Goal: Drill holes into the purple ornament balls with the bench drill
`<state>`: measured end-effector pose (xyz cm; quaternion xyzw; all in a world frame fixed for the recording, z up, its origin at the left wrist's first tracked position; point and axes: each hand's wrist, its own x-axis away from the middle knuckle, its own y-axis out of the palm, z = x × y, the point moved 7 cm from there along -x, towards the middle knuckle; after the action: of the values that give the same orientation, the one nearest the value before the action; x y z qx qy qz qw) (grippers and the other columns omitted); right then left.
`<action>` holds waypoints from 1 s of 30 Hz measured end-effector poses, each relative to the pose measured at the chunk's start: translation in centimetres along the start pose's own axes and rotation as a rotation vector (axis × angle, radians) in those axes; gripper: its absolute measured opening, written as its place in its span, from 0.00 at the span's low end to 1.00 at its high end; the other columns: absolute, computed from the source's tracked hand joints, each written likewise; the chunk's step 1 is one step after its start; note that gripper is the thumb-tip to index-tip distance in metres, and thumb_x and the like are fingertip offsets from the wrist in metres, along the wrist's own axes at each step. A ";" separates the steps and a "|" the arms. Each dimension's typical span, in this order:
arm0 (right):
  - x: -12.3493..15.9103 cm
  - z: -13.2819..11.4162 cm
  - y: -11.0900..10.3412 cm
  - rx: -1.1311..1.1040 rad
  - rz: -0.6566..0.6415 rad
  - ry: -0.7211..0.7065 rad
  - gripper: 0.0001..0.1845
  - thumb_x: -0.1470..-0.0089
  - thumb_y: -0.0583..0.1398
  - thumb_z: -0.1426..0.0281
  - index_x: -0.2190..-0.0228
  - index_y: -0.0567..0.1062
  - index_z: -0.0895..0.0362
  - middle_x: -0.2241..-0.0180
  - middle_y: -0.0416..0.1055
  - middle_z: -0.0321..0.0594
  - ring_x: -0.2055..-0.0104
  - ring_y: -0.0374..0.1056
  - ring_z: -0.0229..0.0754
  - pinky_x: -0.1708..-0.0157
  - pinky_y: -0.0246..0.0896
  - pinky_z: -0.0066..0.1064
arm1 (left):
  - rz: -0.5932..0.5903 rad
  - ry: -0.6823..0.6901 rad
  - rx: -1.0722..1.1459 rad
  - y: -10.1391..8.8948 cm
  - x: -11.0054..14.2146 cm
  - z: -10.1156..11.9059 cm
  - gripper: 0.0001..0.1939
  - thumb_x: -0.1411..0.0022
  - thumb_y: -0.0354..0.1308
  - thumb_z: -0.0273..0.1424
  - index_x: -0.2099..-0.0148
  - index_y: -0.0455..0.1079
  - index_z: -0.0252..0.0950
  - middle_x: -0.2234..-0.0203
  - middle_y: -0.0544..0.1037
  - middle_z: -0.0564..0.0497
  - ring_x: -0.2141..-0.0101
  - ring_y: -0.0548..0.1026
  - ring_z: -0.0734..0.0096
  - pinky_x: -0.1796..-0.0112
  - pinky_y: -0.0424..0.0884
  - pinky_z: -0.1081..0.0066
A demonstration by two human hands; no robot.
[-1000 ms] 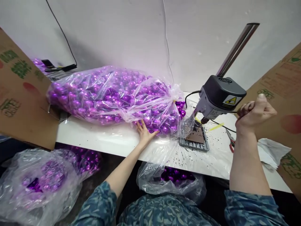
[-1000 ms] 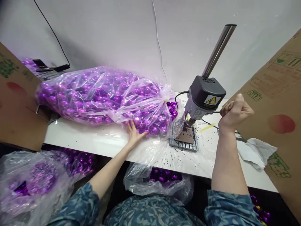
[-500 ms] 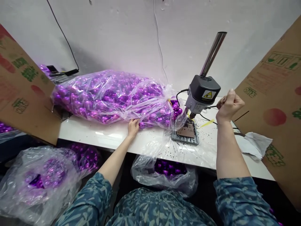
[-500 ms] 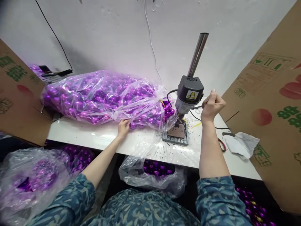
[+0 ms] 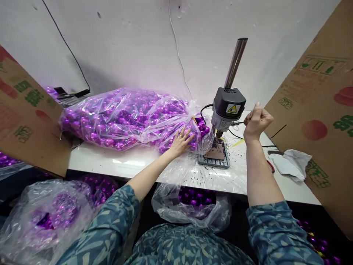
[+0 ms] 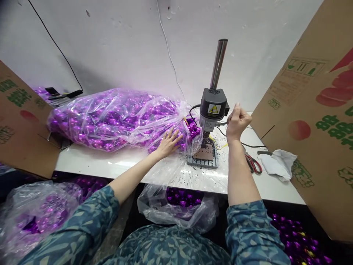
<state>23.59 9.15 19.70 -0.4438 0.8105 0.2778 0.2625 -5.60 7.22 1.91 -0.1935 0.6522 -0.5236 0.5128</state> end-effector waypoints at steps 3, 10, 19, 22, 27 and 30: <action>-0.1 -0.1 0.0 0.006 -0.021 -0.005 0.32 0.37 0.57 0.48 0.85 0.54 0.49 0.87 0.46 0.27 0.85 0.44 0.31 0.81 0.41 0.34 | -0.103 -0.087 -0.042 1.3 -0.7 -1.8 0.19 0.28 0.56 0.27 0.38 0.77 0.39 0.40 0.79 0.36 0.32 0.70 0.44 0.30 0.58 0.36; -0.4 -0.7 0.2 -0.017 -0.045 0.013 0.30 0.40 0.60 0.55 0.87 0.56 0.51 0.88 0.48 0.28 0.86 0.46 0.30 0.83 0.40 0.32 | 0.010 -0.108 -0.100 1.7 4.5 -5.6 0.18 0.34 0.51 0.16 0.55 0.80 0.35 0.48 0.83 0.35 0.34 0.74 0.47 0.31 0.64 0.41; 0.1 -1.7 0.3 -0.103 -0.017 -0.016 0.28 0.41 0.59 0.60 0.87 0.57 0.51 0.89 0.48 0.27 0.88 0.45 0.29 0.85 0.37 0.31 | 0.259 0.154 0.046 1.8 5.0 -0.5 0.16 0.25 0.54 0.28 0.38 0.72 0.37 0.34 0.75 0.35 0.27 0.65 0.47 0.32 0.66 0.36; 0.1 -1.8 0.3 -0.116 -0.012 -0.024 0.28 0.41 0.59 0.60 0.87 0.55 0.51 0.89 0.47 0.26 0.88 0.45 0.29 0.85 0.36 0.31 | 0.204 0.331 0.121 2.7 3.0 2.9 0.20 0.23 0.54 0.30 0.33 0.68 0.37 0.31 0.71 0.35 0.26 0.63 0.49 0.33 0.69 0.39; 0.1 -1.8 0.3 -0.098 -0.011 -0.026 0.28 0.41 0.59 0.59 0.87 0.55 0.51 0.89 0.47 0.27 0.88 0.45 0.29 0.86 0.37 0.32 | 0.037 0.157 0.203 4.5 -0.5 3.5 0.20 0.23 0.49 0.28 0.34 0.70 0.37 0.34 0.73 0.35 0.32 0.71 0.52 0.34 0.72 0.47; 0.1 -1.9 0.3 -0.080 -0.003 -0.028 0.28 0.42 0.59 0.57 0.88 0.56 0.51 0.89 0.48 0.27 0.88 0.46 0.29 0.85 0.37 0.32 | -0.036 -0.075 0.203 5.0 -2.7 2.5 0.22 0.24 0.51 0.28 0.32 0.69 0.35 0.35 0.72 0.32 0.35 0.73 0.46 0.36 0.71 0.47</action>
<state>22.97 7.91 21.01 -0.4514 0.7942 0.3159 0.2564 -0.98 9.99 -1.05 -0.1716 0.5726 -0.5887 0.5442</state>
